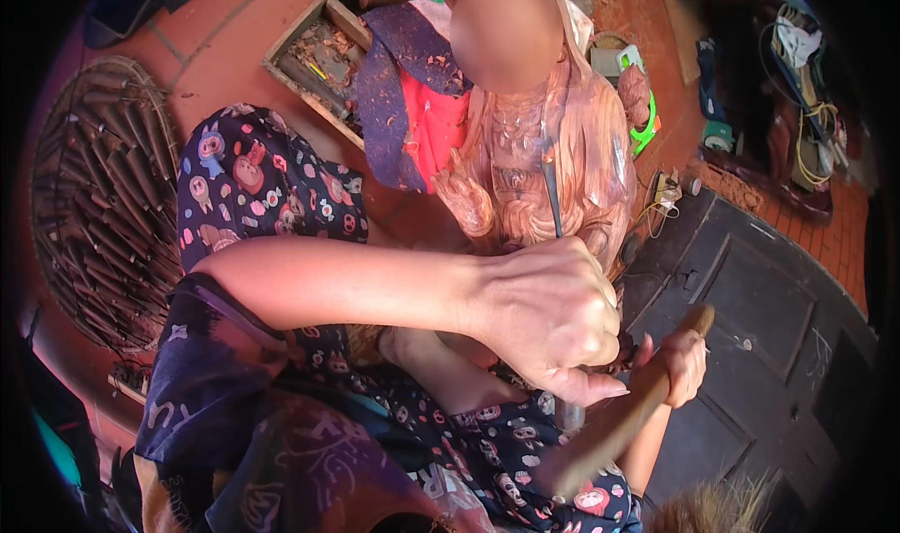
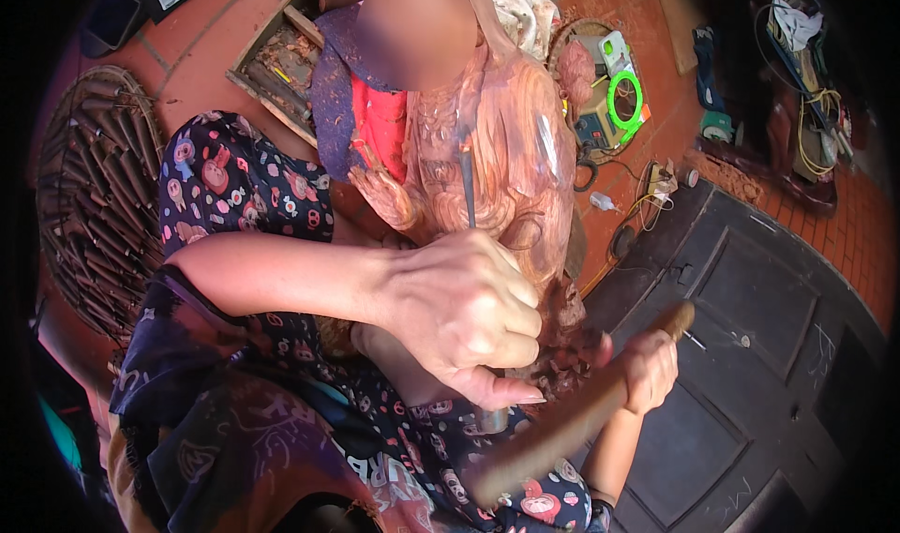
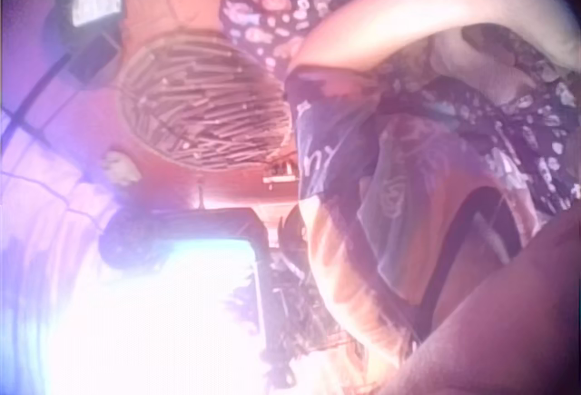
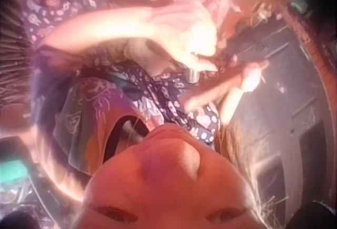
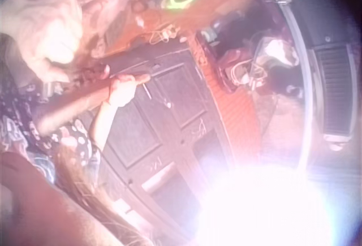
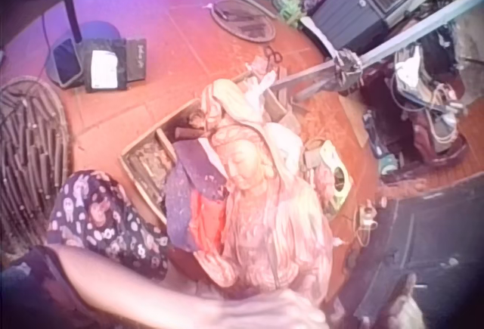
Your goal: The person carves a wooden statue using a rotary tool and a chisel with a mallet. They refine the details of the statue's hair and clothing, switching between tools to shape and smooth the wood.
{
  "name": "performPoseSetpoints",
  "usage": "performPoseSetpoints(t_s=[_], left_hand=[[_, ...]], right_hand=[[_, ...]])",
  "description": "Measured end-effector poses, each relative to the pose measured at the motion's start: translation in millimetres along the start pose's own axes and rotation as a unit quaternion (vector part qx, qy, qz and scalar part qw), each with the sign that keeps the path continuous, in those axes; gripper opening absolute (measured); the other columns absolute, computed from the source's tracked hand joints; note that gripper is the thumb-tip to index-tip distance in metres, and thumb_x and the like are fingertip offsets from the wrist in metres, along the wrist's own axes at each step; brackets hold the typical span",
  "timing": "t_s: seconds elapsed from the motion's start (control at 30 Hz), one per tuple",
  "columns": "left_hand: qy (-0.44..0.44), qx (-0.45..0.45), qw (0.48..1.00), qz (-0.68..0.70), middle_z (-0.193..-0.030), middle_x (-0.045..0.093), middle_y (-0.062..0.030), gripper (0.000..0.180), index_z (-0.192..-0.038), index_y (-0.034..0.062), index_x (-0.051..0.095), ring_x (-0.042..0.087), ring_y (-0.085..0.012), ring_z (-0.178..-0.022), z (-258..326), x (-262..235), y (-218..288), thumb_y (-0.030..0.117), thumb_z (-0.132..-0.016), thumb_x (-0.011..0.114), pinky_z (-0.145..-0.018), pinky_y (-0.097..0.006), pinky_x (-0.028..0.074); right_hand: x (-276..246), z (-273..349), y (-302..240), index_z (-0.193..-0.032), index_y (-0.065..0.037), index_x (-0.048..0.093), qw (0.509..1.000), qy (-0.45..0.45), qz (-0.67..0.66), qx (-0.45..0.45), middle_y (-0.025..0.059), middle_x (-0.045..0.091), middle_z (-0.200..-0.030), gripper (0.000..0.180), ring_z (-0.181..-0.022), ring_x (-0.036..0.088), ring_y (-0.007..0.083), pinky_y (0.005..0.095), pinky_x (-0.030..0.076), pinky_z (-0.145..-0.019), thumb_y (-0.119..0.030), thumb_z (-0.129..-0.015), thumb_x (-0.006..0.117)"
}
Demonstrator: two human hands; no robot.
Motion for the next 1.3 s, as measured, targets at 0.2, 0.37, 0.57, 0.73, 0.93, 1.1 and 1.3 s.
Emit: performPoseSetpoints(t_s=[0.2, 0.37, 0.57, 0.73, 0.93, 1.1, 1.3], left_hand=[[-0.001, 0.011, 1.000, 0.022, -0.054, 0.043, -0.0016, 0.042, -0.052, 0.0111, 0.044, 0.052, -0.0203, -0.050, -1.8, -2.4, 1.1, 0.034, -0.079, 0.067, -0.043, -0.035, 0.040], [-0.006, 0.017, 1.000, 0.020, -0.054, 0.044, -0.0015, 0.041, -0.052, 0.0115, 0.044, 0.052, -0.0201, -0.051, 2.9, -7.0, 1.0, 0.032, -0.078, 0.067, -0.043, -0.035, 0.040], [-0.030, 0.019, 0.999, 0.010, -0.055, 0.045, -0.0012, 0.037, -0.053, 0.0122, 0.044, 0.053, -0.0197, -0.052, 6.2, -7.5, -0.5, 0.028, -0.077, 0.066, -0.044, -0.035, 0.042], [-0.030, 0.028, 0.999, 0.014, -0.055, 0.046, -0.0009, 0.034, -0.054, 0.0124, 0.045, 0.054, -0.0193, -0.053, 3.6, -9.9, 1.2, 0.026, -0.077, 0.065, -0.045, -0.034, 0.043], [-0.056, 0.022, 0.998, 0.027, -0.055, 0.046, -0.0013, 0.032, -0.054, 0.0121, 0.046, 0.054, -0.0192, -0.053, 5.1, -11.3, -0.6, 0.025, -0.077, 0.064, -0.045, -0.034, 0.043], [-0.057, 0.031, 0.998, 0.009, -0.055, 0.046, -0.0008, 0.031, -0.054, 0.0122, 0.047, 0.054, -0.0188, -0.053, 12.9, -13.3, -1.6, 0.025, -0.077, 0.064, -0.046, -0.034, 0.043], [-0.062, 0.043, 0.997, -0.008, -0.055, 0.046, -0.0003, 0.031, -0.054, 0.0129, 0.047, 0.053, -0.0183, -0.053, 8.5, -17.8, -4.3, 0.026, -0.077, 0.063, -0.046, -0.034, 0.042]], right_hand=[[-6.3, -7.3, -9.0, -0.074, -0.003, 0.047, 1.000, 0.010, -0.025, -0.007, 0.0116, 0.055, -0.062, 0.035, -0.054, 0.057, 0.0272, 0.0389, 0.050, -0.052, -0.014, -0.074, 0.081], [-7.5, -0.2, -8.6, -0.075, -0.003, 0.049, 0.999, -0.003, 0.053, -0.007, 0.0103, 0.055, -0.062, 0.029, -0.054, 0.056, 0.0262, 0.0391, 0.050, -0.055, -0.014, -0.079, 0.076], [-6.1, 4.4, -9.5, -0.080, -0.003, 0.050, 0.993, -0.034, 0.113, -0.011, 0.0112, 0.056, -0.064, 0.028, -0.055, 0.056, 0.0261, 0.0389, 0.049, -0.054, -0.011, -0.077, 0.076], [-6.5, -1.2, -15.1, -0.080, -0.003, 0.050, 1.000, -0.008, -0.005, -0.020, 0.0117, 0.058, -0.065, 0.031, -0.058, 0.059, 0.0278, 0.0423, 0.053, -0.058, -0.013, -0.075, 0.079], [-14.2, 3.4, -21.6, -0.081, -0.002, 0.051, 0.998, -0.033, 0.045, -0.007, 0.0133, 0.059, -0.069, 0.029, -0.060, 0.061, 0.0294, 0.0445, 0.054, -0.062, -0.011, -0.076, 0.078], [-5.3, 14.3, -13.9, -0.074, -0.001, 0.051, 0.993, -0.038, 0.108, -0.008, 0.0133, 0.058, -0.067, 0.023, -0.058, 0.059, 0.0290, 0.0404, 0.052, -0.056, -0.002, -0.072, 0.074], [-0.7, -4.2, -16.2, -0.072, 0.000, 0.051, 0.989, -0.066, 0.131, 0.003, 0.0126, 0.058, -0.066, 0.027, -0.055, 0.058, 0.0284, 0.0377, 0.050, -0.052, -0.002, -0.072, 0.078]])
Point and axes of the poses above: each hand's wrist, its own z-axis away from the middle knuckle, its own x-axis out of the palm, y = z × x, the point moved 4 cm from there along -z, towards the middle knuckle
